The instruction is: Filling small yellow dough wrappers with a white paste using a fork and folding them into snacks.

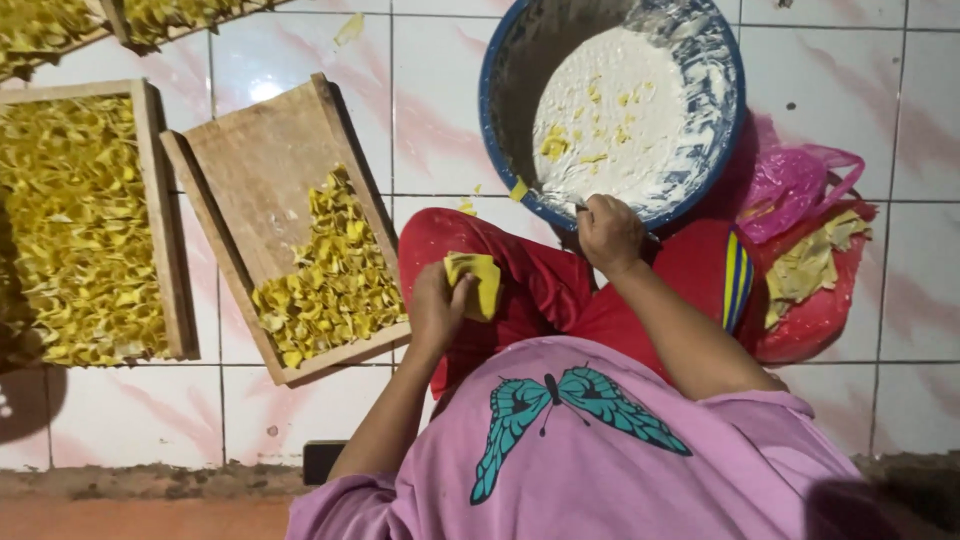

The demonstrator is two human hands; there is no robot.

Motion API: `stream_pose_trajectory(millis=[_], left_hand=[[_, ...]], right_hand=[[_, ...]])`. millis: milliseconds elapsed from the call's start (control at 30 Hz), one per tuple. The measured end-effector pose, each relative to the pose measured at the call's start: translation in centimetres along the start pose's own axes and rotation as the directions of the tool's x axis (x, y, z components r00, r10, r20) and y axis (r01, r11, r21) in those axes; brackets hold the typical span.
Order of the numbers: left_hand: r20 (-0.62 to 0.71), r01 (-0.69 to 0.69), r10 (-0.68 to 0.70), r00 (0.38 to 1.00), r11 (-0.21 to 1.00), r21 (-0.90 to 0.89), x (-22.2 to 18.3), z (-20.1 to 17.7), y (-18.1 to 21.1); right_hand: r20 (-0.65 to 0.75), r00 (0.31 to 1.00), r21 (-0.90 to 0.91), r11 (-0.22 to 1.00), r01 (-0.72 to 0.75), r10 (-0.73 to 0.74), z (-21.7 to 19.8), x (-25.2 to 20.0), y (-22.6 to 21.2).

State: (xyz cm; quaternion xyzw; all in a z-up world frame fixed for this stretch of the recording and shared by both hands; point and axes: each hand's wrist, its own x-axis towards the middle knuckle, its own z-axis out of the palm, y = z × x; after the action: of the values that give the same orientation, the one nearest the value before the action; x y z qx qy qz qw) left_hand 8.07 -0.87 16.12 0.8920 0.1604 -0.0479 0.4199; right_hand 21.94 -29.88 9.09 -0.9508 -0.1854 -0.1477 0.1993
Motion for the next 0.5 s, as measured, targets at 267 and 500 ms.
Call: stream_pose_trajectory(millis=[267, 500], left_hand=[[-0.201, -0.189, 0.215, 0.956, 0.972, 0.139, -1.2, 1.3, -1.4], [-0.025, -0.591, 0.662, 0.75, 0.686, 0.424, -3.2, 2.0, -3.2]], right_hand=[[0.223, 0.974, 0.018, 0.999, -0.033, 0.028, -3.2, -5.7, -2.4], [0.335, 0.941, 0.034, 0.998, 0.047, -0.055, -5.2, -7.0, -3.7]])
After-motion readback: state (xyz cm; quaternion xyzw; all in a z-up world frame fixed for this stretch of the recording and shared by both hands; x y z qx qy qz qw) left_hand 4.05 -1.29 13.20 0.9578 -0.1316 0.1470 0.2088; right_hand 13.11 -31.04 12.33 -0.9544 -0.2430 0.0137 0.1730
